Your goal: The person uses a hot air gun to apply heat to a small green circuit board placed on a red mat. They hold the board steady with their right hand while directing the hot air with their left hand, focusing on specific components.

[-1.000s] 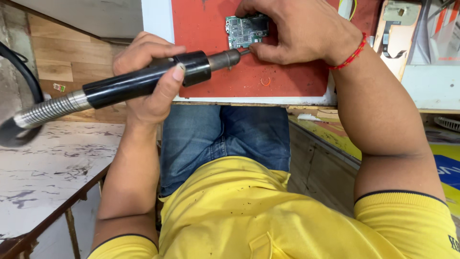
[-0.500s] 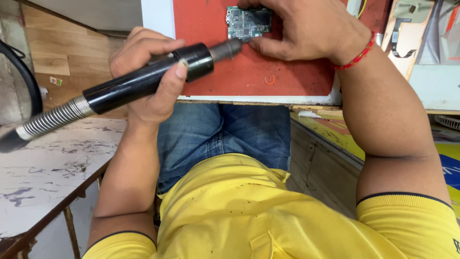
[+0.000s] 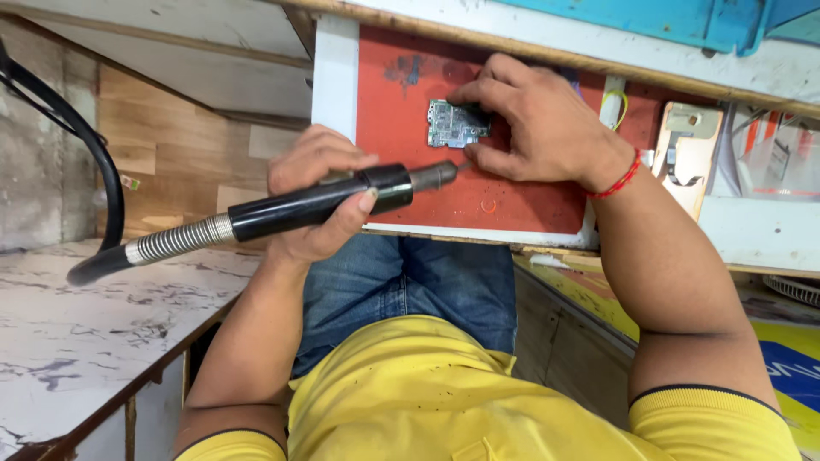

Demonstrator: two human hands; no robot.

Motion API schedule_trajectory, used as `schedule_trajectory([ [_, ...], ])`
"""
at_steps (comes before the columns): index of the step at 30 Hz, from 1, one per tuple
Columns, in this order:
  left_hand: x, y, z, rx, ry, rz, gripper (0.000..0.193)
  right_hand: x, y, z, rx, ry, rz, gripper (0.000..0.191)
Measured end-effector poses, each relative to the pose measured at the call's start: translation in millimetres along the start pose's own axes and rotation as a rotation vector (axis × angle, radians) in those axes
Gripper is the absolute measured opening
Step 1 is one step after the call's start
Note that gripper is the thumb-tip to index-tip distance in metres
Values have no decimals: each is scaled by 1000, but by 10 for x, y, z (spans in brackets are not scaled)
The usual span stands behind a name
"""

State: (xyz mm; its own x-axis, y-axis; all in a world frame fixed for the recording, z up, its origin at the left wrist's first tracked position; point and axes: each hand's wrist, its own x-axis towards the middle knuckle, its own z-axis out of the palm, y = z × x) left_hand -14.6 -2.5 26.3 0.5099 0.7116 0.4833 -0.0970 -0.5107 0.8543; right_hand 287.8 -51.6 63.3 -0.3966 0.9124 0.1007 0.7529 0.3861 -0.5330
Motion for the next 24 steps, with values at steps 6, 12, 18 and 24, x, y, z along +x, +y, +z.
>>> schedule_trajectory([
  [6,70,41,92,38,124,-61,23,41,-35,13,26,14,90,48],
  [12,-4,8,90,89,118,-78,26,45,-7,-17,-3,-14,-9,51],
  [18,28,-10,95,75,143,-85,29,54,-16,-17,-10,-46,43,49],
  [24,60,-5,84,57,105,-107,27,64,-27,-27,24,-40,17,49],
])
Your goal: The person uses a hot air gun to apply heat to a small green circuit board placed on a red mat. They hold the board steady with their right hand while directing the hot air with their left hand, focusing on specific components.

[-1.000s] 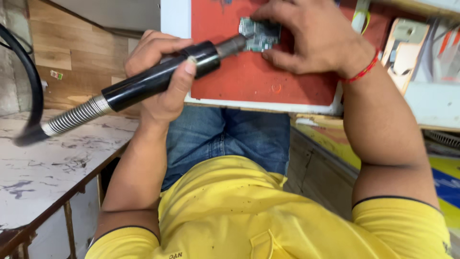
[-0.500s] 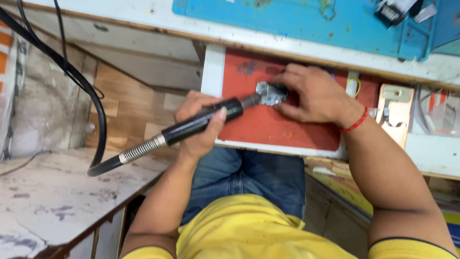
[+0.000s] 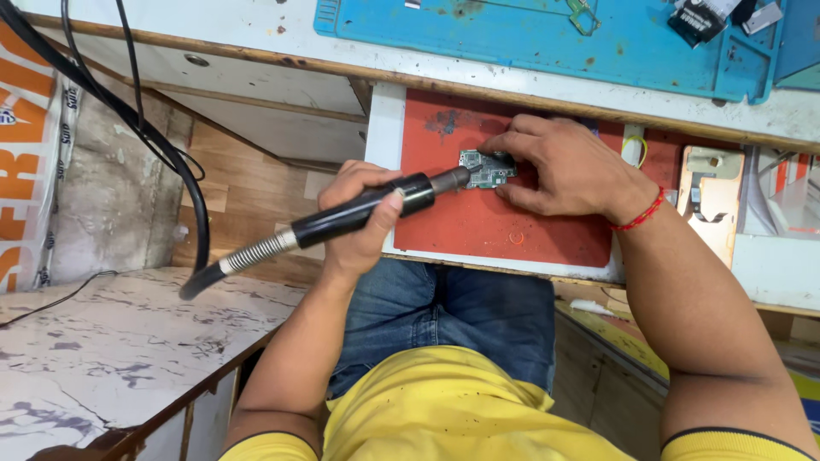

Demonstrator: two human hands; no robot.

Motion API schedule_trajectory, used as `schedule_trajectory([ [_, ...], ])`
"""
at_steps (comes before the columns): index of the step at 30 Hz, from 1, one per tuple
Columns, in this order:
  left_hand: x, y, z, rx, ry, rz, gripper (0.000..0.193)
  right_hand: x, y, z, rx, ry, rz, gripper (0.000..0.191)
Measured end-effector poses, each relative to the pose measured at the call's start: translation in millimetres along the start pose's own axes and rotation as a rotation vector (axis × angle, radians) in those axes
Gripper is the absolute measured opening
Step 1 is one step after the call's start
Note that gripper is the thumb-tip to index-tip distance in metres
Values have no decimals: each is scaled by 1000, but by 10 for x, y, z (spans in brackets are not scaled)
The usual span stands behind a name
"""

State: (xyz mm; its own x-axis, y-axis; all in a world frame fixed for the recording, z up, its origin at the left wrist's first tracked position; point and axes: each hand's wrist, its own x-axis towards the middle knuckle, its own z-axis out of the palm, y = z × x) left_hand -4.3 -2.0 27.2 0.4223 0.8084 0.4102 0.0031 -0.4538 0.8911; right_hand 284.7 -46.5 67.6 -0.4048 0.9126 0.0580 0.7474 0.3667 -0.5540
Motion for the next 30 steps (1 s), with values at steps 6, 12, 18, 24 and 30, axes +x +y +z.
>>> schedule_trajectory([
  [6,-91,-65,-14,3,27,3,24,-28,37,45,-28,14,30,50],
  [12,-48,-34,11,63,5,19,23,5,-25,18,-51,44,29,51],
  [18,-22,18,-1,14,16,14,26,29,-86,12,-17,40,38,48],
  [24,-76,-13,0,54,46,-11,25,-2,-71,69,-62,81,95,45],
  [30,-82,12,14,11,141,-106,25,-40,-50,45,-58,66,41,44],
])
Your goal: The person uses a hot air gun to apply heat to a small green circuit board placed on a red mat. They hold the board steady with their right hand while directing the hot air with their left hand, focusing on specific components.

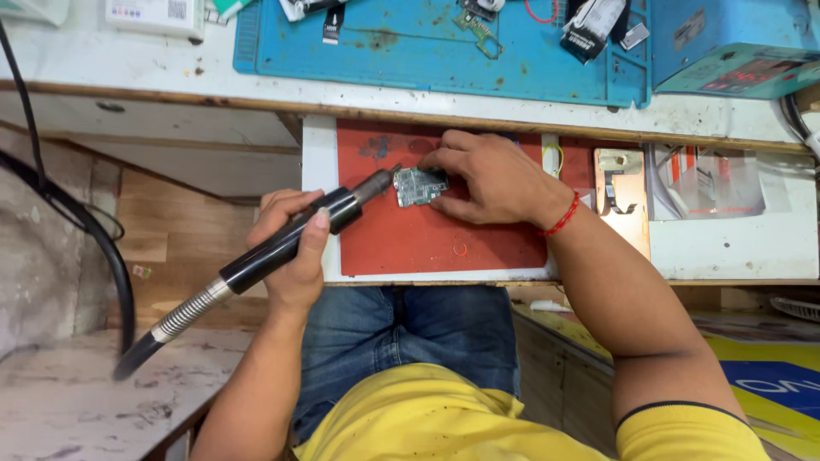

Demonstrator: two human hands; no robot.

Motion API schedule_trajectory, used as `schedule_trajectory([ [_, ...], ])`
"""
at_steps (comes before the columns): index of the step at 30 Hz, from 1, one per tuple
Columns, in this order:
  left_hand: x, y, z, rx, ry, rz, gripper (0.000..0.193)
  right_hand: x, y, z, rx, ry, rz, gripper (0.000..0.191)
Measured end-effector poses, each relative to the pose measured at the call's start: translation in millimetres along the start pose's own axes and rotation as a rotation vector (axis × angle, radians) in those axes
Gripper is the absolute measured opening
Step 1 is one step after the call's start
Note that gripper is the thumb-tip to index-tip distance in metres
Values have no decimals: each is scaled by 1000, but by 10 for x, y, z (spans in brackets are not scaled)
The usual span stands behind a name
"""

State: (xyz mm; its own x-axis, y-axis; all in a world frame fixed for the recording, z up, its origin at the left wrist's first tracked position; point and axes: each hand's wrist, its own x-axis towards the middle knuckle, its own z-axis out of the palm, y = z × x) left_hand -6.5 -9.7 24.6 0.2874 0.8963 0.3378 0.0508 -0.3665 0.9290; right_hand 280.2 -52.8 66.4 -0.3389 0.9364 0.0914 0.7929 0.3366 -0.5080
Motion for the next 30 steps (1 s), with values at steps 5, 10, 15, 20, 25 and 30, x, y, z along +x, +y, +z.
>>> schedule_trajectory([
  [5,26,-23,6,26,-53,144,24,9,16,17,-28,66,-44,49],
  [10,-24,-94,-42,64,-57,96,30,-20,36,31,-88,79,-38,45],
  [15,0,-80,-53,43,-76,68,33,-29,41,8,-66,25,-60,43],
  [20,-10,-44,-34,66,-102,156,36,-23,18,15,-44,31,8,44],
  [25,15,-130,-35,-1,-155,225,35,-30,6,12,-105,50,-116,43],
  [30,-20,-123,-55,45,-85,97,33,-23,-11,21,-119,57,-34,44],
])
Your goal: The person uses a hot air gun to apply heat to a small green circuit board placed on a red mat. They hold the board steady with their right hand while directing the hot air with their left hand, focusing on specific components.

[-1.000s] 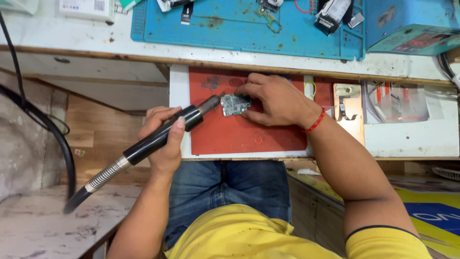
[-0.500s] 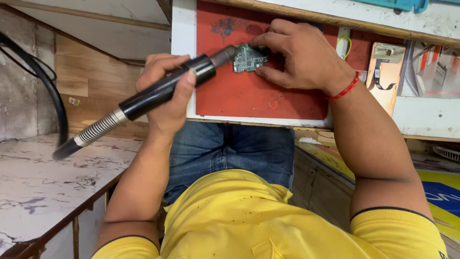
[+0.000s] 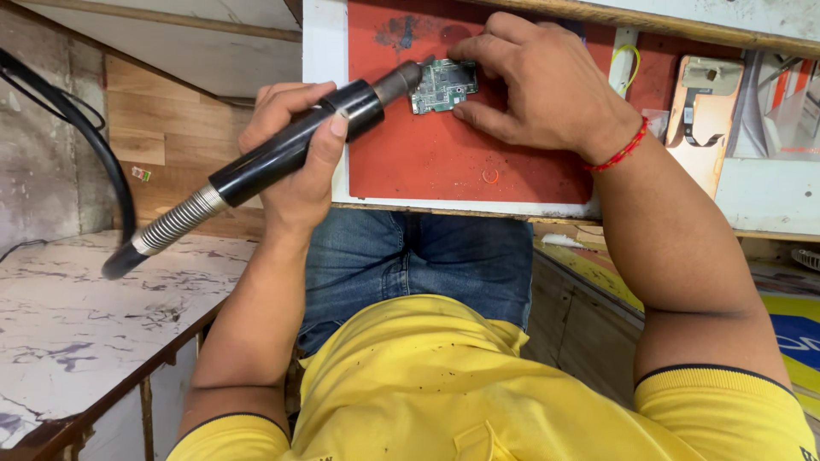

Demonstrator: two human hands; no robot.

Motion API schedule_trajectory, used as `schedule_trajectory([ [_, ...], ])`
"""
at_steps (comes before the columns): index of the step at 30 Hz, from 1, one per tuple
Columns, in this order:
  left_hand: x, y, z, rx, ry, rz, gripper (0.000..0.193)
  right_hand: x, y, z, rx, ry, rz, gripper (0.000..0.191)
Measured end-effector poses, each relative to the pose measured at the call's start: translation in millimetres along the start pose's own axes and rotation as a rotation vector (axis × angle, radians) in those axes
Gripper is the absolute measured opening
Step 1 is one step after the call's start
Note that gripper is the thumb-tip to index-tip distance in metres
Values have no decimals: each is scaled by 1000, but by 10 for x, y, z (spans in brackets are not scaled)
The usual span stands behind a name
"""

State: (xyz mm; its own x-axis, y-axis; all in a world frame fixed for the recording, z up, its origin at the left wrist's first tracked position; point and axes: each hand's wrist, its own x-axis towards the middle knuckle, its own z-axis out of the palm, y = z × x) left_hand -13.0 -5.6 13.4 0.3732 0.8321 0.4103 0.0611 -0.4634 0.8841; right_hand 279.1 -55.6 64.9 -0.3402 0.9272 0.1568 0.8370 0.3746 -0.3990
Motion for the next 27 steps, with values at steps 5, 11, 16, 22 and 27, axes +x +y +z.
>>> schedule_trajectory([
  [5,-5,74,-7,32,-5,36,36,-36,29,-41,-41,-37,34,45],
  [11,31,127,13,-87,-92,14,35,-78,54,-44,-6,18,43,30],
  [16,63,122,4,-136,-71,-110,33,-72,51,-38,2,15,25,26],
  [22,65,85,1,-93,-134,67,33,-77,31,-47,26,-8,46,32],
  [27,33,70,36,-75,-78,39,35,-75,45,-58,19,-19,-29,29],
])
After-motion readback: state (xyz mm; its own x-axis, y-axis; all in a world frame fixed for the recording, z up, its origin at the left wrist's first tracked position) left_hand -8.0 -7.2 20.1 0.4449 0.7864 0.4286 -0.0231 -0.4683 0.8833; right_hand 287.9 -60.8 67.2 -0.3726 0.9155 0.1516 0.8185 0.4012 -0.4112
